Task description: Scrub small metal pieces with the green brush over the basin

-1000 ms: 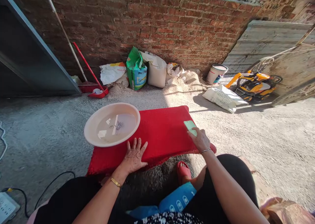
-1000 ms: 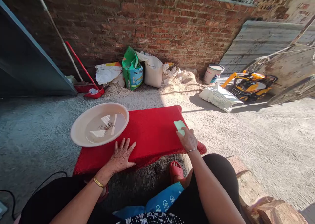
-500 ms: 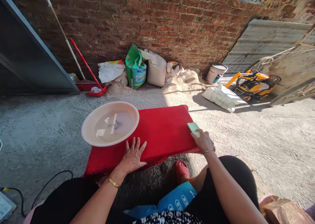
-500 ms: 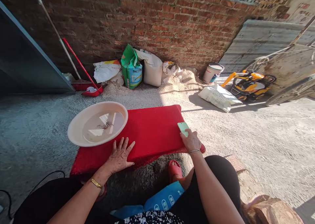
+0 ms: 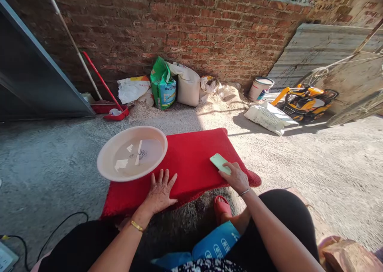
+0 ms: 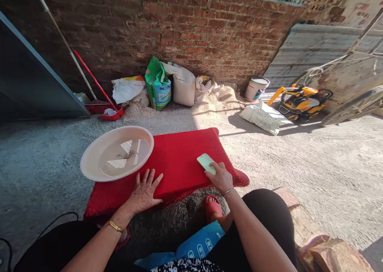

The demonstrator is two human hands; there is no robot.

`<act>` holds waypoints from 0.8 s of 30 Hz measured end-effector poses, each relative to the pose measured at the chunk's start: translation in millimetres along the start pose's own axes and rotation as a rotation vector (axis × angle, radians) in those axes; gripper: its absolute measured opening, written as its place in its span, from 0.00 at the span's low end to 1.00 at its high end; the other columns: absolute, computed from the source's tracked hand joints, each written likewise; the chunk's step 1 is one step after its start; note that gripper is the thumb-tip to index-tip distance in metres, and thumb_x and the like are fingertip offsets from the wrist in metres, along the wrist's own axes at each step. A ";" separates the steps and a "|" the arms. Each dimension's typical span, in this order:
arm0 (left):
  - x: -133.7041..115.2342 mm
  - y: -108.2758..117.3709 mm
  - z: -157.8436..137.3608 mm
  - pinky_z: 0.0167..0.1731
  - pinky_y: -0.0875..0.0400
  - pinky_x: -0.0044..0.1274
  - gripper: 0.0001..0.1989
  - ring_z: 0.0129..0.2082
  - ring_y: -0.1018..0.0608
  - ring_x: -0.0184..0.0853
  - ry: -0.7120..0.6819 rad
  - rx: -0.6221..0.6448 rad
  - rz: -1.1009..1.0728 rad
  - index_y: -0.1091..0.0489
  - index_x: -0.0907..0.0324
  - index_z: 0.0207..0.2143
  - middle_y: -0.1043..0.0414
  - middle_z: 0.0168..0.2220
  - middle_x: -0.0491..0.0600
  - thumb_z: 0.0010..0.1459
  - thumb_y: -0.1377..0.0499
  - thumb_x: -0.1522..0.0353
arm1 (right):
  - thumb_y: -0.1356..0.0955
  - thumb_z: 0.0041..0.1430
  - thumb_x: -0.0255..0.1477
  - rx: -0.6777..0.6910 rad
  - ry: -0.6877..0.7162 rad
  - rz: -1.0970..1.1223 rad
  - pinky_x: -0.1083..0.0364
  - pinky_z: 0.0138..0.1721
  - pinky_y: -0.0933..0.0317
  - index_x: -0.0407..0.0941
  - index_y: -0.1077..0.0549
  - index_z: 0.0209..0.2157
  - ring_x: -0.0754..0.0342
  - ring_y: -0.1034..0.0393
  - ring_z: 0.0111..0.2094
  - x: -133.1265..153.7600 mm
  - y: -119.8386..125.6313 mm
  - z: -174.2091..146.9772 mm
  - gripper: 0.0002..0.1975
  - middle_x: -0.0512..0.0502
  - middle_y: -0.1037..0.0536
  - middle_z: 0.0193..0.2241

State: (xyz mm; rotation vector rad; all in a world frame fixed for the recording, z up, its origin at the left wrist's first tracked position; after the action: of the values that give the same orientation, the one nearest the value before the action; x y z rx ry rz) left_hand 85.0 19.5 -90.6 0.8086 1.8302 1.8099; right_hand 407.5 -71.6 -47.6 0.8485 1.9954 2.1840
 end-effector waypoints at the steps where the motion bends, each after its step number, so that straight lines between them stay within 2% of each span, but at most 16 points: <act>1: -0.2 0.6 0.2 0.57 0.69 0.52 0.50 0.64 0.56 0.59 0.000 0.006 -0.005 0.53 0.53 0.64 0.58 0.65 0.63 0.42 0.39 0.47 | 0.36 0.56 0.45 -0.010 -0.106 -0.018 0.56 0.31 0.43 0.53 0.31 0.46 0.52 0.32 0.36 -13.8 7.1 3.3 0.19 0.47 0.35 0.41; 4: -0.8 3.2 0.7 0.56 0.68 0.53 0.49 0.64 0.56 0.60 -0.001 0.020 -0.023 0.53 0.53 0.64 0.58 0.65 0.64 0.42 0.39 0.48 | 0.37 0.56 0.48 -0.053 -0.363 -0.064 0.52 0.34 0.42 0.52 0.31 0.47 0.50 0.32 0.35 -48.0 27.1 12.1 0.21 0.45 0.36 0.40; 6: -1.2 4.7 0.6 0.56 0.68 0.53 0.49 0.64 0.56 0.60 -0.003 0.020 -0.028 0.53 0.54 0.64 0.58 0.65 0.64 0.42 0.39 0.48 | 0.38 0.56 0.48 -0.086 -0.406 -0.062 0.51 0.35 0.42 0.52 0.31 0.47 0.50 0.32 0.35 -54.3 32.9 14.3 0.22 0.45 0.36 0.40; 9: -1.5 5.2 0.0 0.56 0.68 0.53 0.49 0.64 0.55 0.60 0.000 0.016 -0.025 0.53 0.54 0.64 0.58 0.65 0.64 0.42 0.38 0.49 | 0.36 0.56 0.46 -0.095 -0.268 0.013 0.54 0.34 0.42 0.51 0.30 0.45 0.52 0.32 0.35 -34.5 23.6 10.6 0.19 0.46 0.36 0.39; 14: -0.6 2.1 -0.9 0.57 0.69 0.52 0.50 0.64 0.55 0.59 0.004 -0.004 -0.006 0.53 0.54 0.64 0.58 0.65 0.63 0.42 0.38 0.50 | 0.33 0.55 0.41 -0.014 0.151 0.085 0.59 0.30 0.45 0.51 0.31 0.43 0.55 0.34 0.35 24.2 -10.2 -2.5 0.16 0.49 0.34 0.39; 16: -0.3 1.1 -0.9 0.57 0.68 0.51 0.50 0.64 0.55 0.58 0.002 -0.007 -0.007 0.53 0.54 0.64 0.58 0.65 0.63 0.42 0.38 0.49 | 0.33 0.55 0.41 0.009 0.203 0.086 0.59 0.28 0.46 0.52 0.31 0.44 0.55 0.34 0.35 30.2 -15.2 -3.0 0.16 0.49 0.34 0.40; 18: -0.2 0.8 -0.6 0.57 0.68 0.51 0.50 0.64 0.56 0.58 -0.002 -0.006 -0.014 0.53 0.53 0.64 0.58 0.65 0.63 0.42 0.39 0.48 | 0.33 0.55 0.42 0.011 0.138 0.079 0.59 0.29 0.46 0.52 0.31 0.44 0.55 0.34 0.35 20.9 -11.4 1.3 0.16 0.49 0.34 0.40; 22: -0.6 0.9 -0.2 0.56 0.68 0.52 0.49 0.64 0.57 0.59 -0.006 0.002 -0.034 0.53 0.53 0.64 0.58 0.65 0.62 0.43 0.39 0.47 | 0.35 0.55 0.45 -0.024 -0.178 0.033 0.56 0.31 0.44 0.51 0.30 0.45 0.53 0.33 0.34 -15.9 12.9 16.4 0.19 0.46 0.34 0.40; 24: -0.8 1.1 -0.2 0.57 0.68 0.52 0.49 0.64 0.57 0.59 -0.001 0.003 -0.039 0.53 0.53 0.64 0.59 0.66 0.62 0.43 0.39 0.48 | 0.35 0.55 0.47 -0.067 -0.281 0.015 0.54 0.32 0.43 0.50 0.30 0.45 0.52 0.33 0.33 -25.1 23.9 23.1 0.20 0.45 0.35 0.40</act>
State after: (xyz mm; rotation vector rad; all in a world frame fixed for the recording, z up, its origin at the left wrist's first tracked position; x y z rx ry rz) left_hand 85.6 18.8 -89.5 0.7700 1.8350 1.7830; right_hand 446.2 -64.7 -33.8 1.0944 1.7787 1.9951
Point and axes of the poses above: each hand's wrist, its own z-axis towards the middle knuckle, its own y-axis out of the back of the hand, x = y × z, the point moved 2 cm from there along z, towards the middle knuckle
